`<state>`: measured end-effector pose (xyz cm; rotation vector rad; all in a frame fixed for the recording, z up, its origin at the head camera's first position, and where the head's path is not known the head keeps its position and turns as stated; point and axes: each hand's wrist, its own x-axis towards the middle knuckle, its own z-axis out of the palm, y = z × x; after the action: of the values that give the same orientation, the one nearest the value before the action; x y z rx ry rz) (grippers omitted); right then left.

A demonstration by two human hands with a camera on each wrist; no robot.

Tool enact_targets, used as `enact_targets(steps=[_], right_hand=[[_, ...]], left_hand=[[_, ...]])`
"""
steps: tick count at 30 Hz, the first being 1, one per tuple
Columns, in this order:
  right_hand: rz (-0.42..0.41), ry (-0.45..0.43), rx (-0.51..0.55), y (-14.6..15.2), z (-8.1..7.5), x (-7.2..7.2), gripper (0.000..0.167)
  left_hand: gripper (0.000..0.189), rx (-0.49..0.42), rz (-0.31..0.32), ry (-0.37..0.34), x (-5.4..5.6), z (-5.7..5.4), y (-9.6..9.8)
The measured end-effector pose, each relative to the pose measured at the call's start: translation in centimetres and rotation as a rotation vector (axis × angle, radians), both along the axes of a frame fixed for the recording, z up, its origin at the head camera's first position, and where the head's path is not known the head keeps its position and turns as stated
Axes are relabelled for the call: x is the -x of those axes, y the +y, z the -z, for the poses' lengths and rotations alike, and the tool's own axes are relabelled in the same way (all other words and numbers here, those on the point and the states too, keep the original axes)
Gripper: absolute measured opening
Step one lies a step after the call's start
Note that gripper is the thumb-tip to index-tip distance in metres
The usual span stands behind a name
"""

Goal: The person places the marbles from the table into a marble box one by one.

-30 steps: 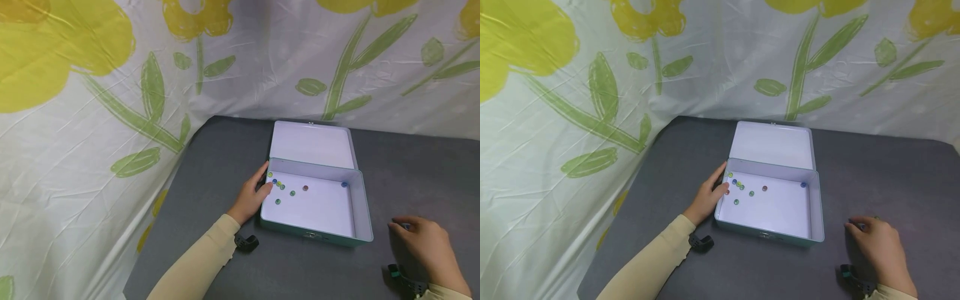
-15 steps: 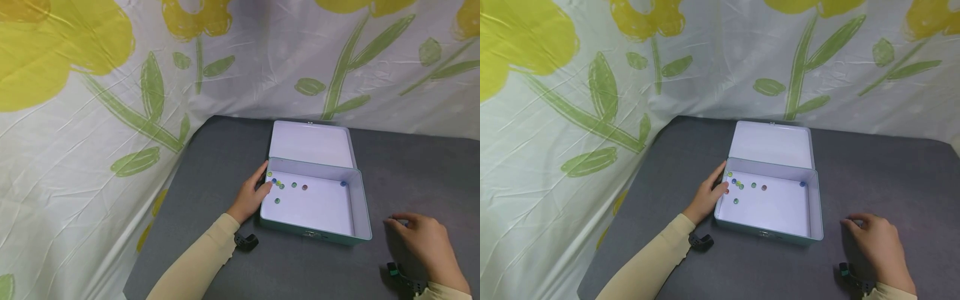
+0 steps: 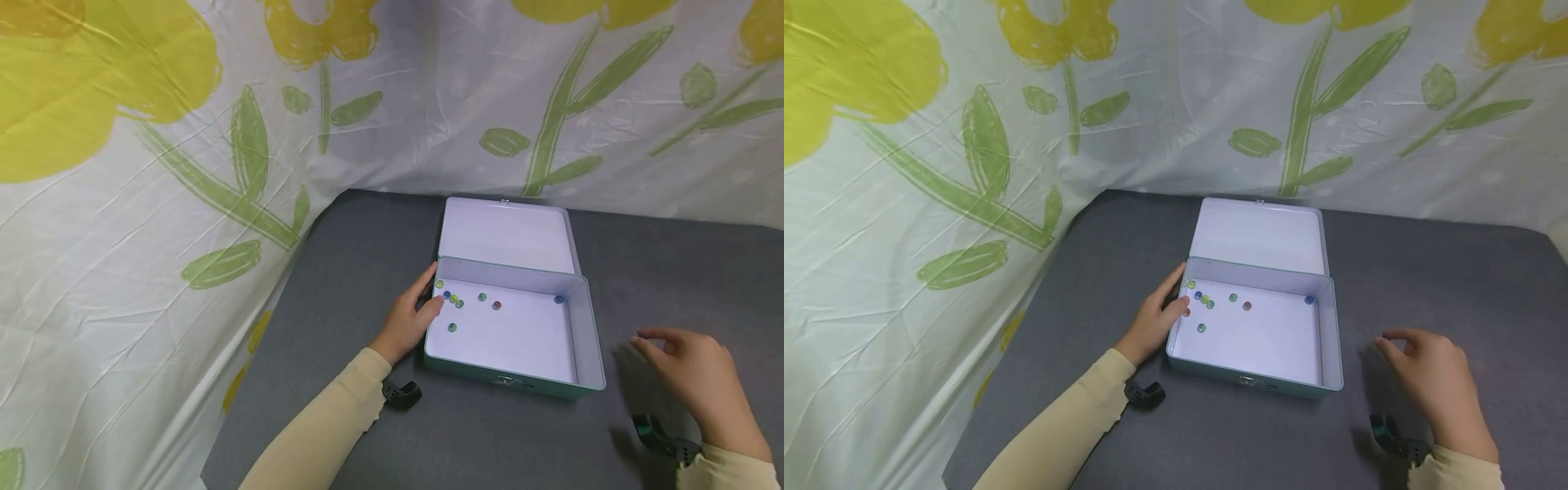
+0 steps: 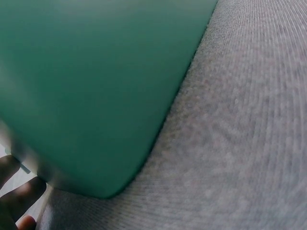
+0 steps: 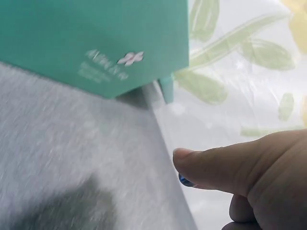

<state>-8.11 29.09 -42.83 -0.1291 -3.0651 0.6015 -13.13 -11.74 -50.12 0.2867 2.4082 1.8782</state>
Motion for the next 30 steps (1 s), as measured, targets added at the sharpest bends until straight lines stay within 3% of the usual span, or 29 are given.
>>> enact_targets(steps=[19,30], right_hand=[[-0.103,0.062,0.102,-3.8,-3.5,2.4,0.041],[-0.156,0.07,0.151,-7.2,-4.9,3.7,0.035]], left_hand=[[0.065,-0.007,0.007,-0.017,-0.1,-0.1,0.0],[0.065,-0.001,0.014,0.008,0.0,0.2,0.0]])
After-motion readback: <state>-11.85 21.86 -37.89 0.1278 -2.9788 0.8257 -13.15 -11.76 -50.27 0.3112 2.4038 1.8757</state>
